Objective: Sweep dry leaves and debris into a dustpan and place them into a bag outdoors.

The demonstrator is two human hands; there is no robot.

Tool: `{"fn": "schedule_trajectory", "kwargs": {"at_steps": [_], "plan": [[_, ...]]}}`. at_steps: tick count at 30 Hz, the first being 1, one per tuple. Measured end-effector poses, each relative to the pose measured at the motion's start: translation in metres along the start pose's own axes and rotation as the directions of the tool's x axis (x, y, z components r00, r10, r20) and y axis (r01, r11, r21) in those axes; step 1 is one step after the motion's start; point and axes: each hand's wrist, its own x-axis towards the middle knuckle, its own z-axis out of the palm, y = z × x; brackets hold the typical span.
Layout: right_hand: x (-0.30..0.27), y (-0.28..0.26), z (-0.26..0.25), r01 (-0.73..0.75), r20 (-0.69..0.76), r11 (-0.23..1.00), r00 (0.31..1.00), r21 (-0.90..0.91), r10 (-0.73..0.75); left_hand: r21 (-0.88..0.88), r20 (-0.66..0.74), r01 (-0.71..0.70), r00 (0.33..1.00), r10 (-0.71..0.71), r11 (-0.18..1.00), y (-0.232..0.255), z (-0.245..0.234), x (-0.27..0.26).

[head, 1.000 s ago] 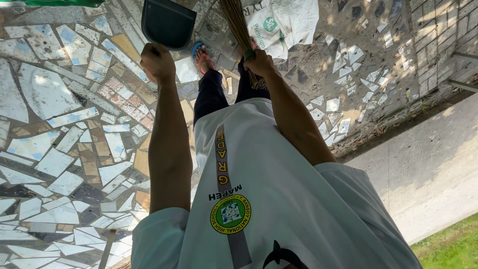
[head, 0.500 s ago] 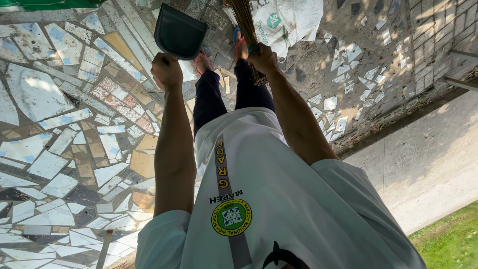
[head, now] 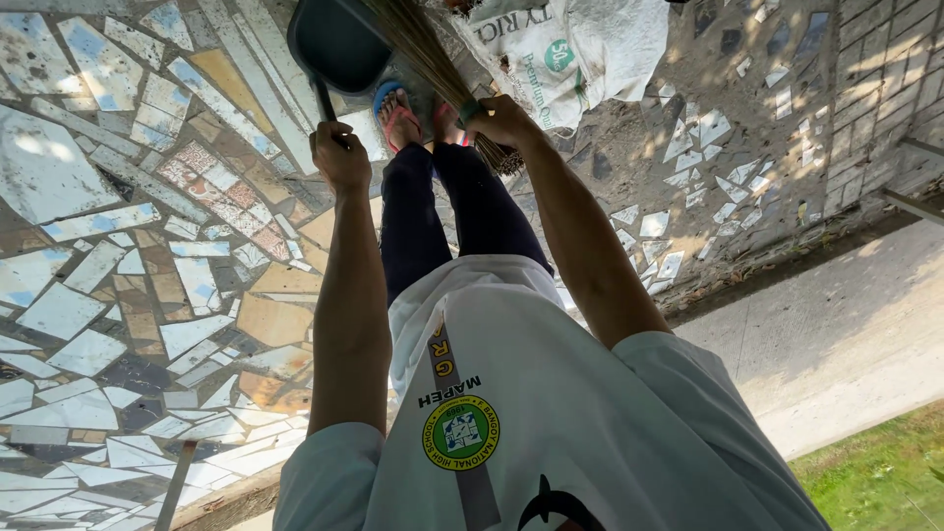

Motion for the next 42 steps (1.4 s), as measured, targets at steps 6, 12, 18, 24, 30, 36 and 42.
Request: {"fn": "schedule_trajectory", "kwargs": {"at_steps": [6,12,18,24,30,36,42], "plan": [[-0.039,0.024,-0.052,0.06,-0.101,0.998,0.993,-0.005,-0.06,0.07,-0.072,0.116,0.991,-0.111,0.991,-0.004,0.027,0.012],[0.079,0.02,-0.021,0.139,-0.419,0.944,0.908,0.299,-0.001,0.127,-0.102,0.198,0.977,-0.186,0.972,0.013,0.026,0.028],[0.076,0.001,-0.023,0.136,-0.09,0.988,0.986,-0.069,-0.142,0.144,-0.109,0.189,0.979,-0.175,0.971,0.013,0.032,0.031],[-0.021,0.007,-0.095,0.09,0.009,0.987,0.996,-0.132,-0.089,0.106,-0.102,0.245,0.967,-0.234,0.964,0.032,0.04,0.023],[0.017,0.032,-0.049,0.06,-0.216,0.989,0.976,0.134,-0.03,0.106,-0.13,0.227,0.968,-0.213,0.968,0.023,0.058,0.014],[0.034,0.044,0.035,0.042,-0.082,0.996,0.996,0.085,-0.034,0.081,-0.181,0.186,0.969,-0.169,0.979,0.005,0.041,0.016],[-0.049,0.053,-0.014,0.12,-0.109,0.984,0.988,0.132,-0.106,0.023,-0.269,-0.019,0.963,0.025,1.0,-0.042,0.025,0.004]]}}
